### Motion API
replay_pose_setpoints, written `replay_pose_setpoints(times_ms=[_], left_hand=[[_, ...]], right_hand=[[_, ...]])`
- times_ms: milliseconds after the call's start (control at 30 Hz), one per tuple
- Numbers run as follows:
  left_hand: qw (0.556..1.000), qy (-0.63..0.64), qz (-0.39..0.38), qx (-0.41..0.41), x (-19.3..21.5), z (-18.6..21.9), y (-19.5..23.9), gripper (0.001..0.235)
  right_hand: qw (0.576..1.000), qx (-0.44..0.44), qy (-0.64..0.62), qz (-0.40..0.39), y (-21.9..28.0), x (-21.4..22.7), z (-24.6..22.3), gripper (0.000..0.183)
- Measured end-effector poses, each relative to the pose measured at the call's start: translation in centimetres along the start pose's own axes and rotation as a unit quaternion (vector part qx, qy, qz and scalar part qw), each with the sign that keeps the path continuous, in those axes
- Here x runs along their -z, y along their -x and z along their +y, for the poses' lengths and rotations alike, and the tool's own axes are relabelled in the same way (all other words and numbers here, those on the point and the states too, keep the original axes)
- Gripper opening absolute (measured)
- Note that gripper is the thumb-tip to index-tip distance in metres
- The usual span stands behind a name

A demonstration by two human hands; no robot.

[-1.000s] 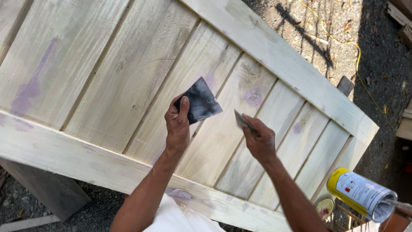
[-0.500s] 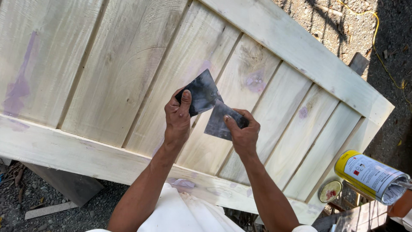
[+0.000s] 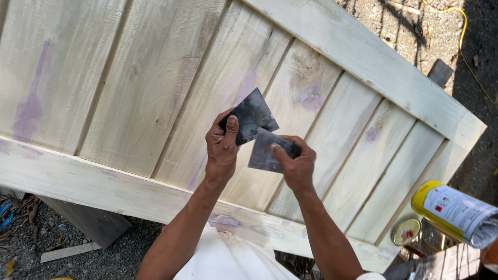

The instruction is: The person uses a putty knife to apply a pinkish filler paste to the gaps and knots on a wooden door frame. They scoop the filler from a yellow can and spread it across the wood surface, smoothing it into the crevices.

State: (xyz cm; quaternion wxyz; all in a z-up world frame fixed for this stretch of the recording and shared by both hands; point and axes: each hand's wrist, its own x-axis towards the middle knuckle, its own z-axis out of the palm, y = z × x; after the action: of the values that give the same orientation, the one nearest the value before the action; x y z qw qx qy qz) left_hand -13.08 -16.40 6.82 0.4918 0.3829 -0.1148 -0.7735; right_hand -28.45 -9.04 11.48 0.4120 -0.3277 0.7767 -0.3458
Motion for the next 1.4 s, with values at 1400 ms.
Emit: replay_pose_setpoints(times_ms=[1400], left_hand=[[0.881,-0.418,-0.162,-0.15,-0.7,1.6,3.0,0.047]], right_hand=[[0.939,-0.058,-0.325,0.097,-1.8,-1.5,-0.2,0.02]])
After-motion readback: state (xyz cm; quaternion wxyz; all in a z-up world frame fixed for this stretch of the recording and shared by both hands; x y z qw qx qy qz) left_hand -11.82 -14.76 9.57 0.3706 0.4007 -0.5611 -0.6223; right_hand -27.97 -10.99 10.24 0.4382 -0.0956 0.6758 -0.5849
